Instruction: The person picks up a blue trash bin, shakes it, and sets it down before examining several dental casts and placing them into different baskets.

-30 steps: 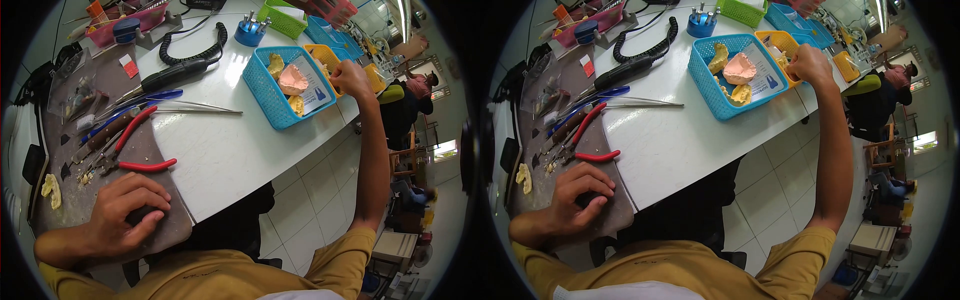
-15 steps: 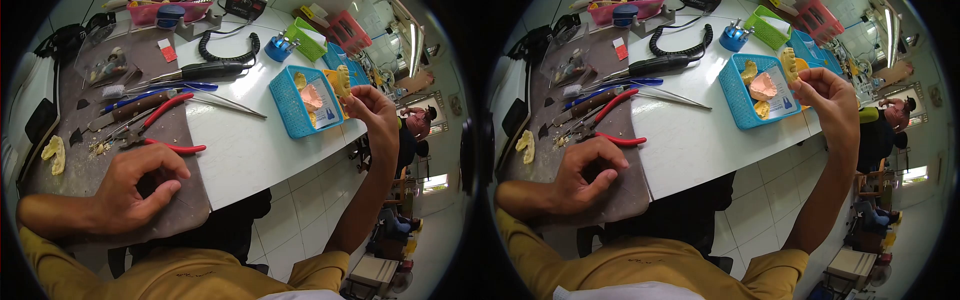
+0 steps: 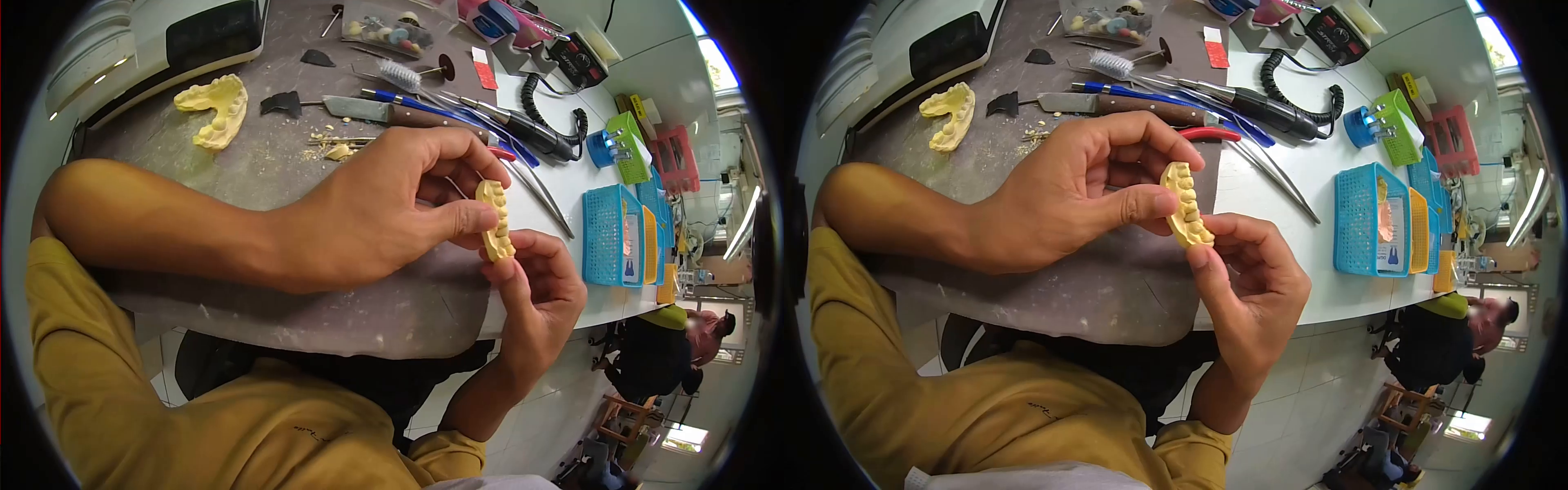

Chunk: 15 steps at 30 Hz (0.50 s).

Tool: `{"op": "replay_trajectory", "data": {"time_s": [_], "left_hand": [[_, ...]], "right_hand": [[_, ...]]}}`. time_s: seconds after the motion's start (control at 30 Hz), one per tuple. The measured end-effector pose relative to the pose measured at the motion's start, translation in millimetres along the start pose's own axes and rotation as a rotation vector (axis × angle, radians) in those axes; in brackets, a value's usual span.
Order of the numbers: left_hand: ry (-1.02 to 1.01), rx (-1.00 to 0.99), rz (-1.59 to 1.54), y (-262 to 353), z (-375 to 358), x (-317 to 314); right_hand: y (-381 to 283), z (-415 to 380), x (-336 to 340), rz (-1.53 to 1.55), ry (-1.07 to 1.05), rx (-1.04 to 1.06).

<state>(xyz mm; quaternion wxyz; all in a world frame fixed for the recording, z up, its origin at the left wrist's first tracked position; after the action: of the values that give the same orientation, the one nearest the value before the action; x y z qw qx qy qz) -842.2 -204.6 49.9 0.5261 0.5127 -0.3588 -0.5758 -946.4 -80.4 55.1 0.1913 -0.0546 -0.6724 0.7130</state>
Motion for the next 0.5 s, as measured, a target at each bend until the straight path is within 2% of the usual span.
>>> {"op": "replay_trajectory", "data": {"time_s": [0.23, 0.5], "left_hand": [[0.010, 0.036, -0.055, -2.8, 0.9, -0.3], [-0.003, 0.078, -0.087, -3.6, 1.0, -1.7]], "right_hand": [[-0.6, -4.1, 3.1, -0.007, 0.063, 0.120], [1.9, -7.0, 3.3, -0.016, 0.033, 0.124]]}}
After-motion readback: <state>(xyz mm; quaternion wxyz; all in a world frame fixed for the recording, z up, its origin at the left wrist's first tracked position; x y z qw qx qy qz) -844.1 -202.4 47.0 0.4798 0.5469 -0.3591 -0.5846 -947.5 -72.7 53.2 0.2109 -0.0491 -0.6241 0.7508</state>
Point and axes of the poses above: each hand's wrist, its own z-axis towards the middle knuckle, its own x-axis out of the back of the hand, y = z × x, the point moved 7 cm from there along z, towards the middle knuckle, and after that the axes turned 15 degrees about -y, right-handed, at the moved point
